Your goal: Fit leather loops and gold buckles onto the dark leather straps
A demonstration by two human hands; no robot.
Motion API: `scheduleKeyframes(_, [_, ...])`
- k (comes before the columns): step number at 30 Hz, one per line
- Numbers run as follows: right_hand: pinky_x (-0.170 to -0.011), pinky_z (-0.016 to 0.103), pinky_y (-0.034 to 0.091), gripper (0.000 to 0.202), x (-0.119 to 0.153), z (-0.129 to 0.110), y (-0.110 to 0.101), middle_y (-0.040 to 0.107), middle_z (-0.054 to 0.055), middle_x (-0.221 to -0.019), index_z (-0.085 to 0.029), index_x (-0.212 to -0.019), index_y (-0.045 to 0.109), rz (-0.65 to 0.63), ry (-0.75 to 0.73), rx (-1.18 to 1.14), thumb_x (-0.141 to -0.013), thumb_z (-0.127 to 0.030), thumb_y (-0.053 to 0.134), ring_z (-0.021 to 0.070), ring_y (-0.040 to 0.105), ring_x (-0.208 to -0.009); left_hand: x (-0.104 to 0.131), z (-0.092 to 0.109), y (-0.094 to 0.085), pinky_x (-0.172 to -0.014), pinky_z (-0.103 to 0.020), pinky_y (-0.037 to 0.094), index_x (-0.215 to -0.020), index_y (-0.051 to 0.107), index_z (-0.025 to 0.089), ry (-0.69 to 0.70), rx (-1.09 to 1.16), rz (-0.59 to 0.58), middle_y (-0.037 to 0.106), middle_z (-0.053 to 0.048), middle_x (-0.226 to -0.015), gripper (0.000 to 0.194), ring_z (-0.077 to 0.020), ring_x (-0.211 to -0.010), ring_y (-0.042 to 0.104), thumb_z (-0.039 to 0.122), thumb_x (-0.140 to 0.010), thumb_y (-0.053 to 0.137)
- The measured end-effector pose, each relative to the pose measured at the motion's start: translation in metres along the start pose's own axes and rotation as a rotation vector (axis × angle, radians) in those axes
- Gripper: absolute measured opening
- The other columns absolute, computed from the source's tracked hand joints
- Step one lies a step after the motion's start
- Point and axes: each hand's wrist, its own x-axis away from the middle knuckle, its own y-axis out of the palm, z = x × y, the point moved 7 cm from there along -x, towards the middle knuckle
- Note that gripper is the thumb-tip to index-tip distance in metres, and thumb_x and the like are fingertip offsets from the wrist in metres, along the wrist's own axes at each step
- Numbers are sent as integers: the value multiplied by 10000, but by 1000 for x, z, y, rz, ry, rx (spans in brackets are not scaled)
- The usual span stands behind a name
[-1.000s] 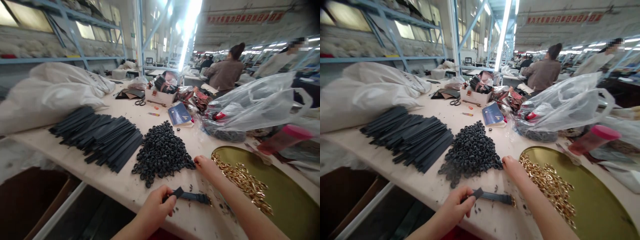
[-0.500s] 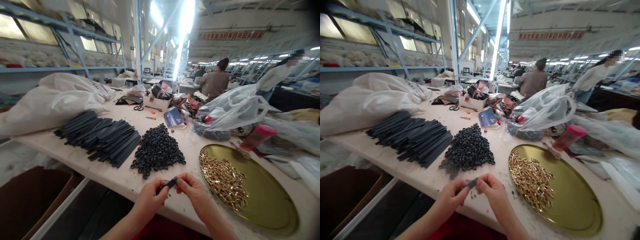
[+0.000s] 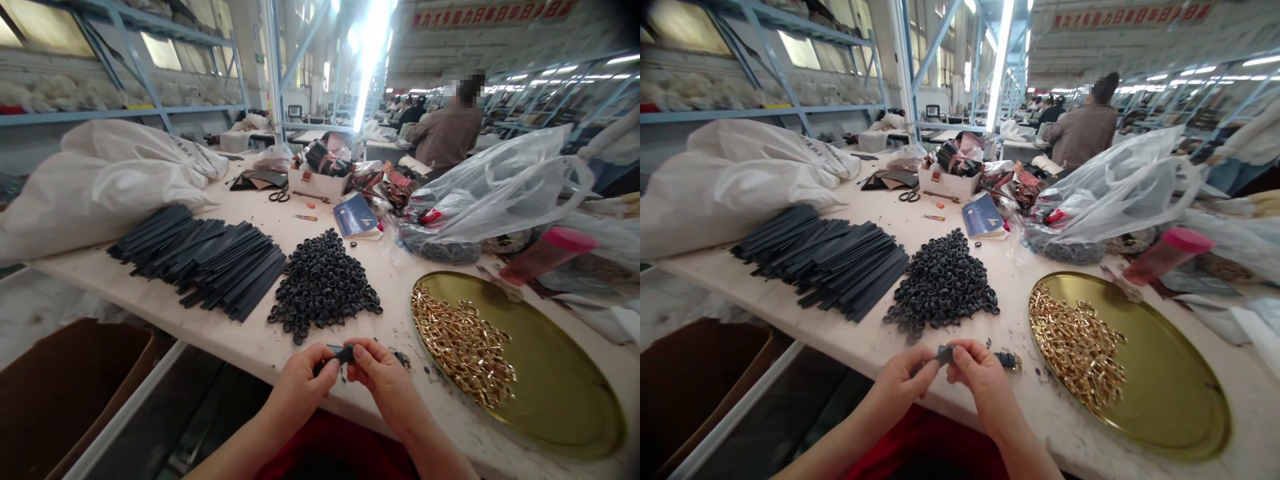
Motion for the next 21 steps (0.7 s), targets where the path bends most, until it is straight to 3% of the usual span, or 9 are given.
scheduleKeyframes(4, [-577,270,425,309,2,-3,0,587,-2,-546,-148,-785,643,91,-115,164,-637,-416,686,130,520,-541,-3,0,0,-490,-193,282,-683,578,163,15,-76,-55,442,61,-533,214,-82,-515,401,275,-797,435])
scheduleKeyframes(10, [-533,246,403,295,-2,1,1,557,-14,-569,-154,-764,635,54,-140,250,-648,-422,670,115,482,-532,-2,6,3,-537,-197,324,-778,582,170,36,-34,-122,508,51,-599,160,-86,-557,440,210,-789,428])
scheduleKeyframes(13, [-523,231,391,292,-3,5,0,550,-21,-588,-159,-754,617,81,-119,233,-653,-427,669,105,465,-533,-2,8,5,-608,-203,370,-957,505,173,42,93,-160,577,35,-698,204,-99,-646,505,145,-773,423])
scheduleKeyframes(18, [-586,257,418,332,-3,9,12,569,0,-584,-158,-761,626,-7,-110,153,-712,-486,595,133,502,-579,-10,0,6,-615,-209,391,-905,442,166,24,231,-143,586,23,-674,136,-96,-625,530,128,-781,400])
scheduleKeyframes(21, [-652,308,457,466,4,17,1,621,53,-681,-165,-764,654,3,-41,31,-778,-573,429,171,541,-640,-5,-6,4,-596,-204,393,-951,435,163,-18,205,-138,606,10,-700,178,-94,-612,534,145,-775,420])
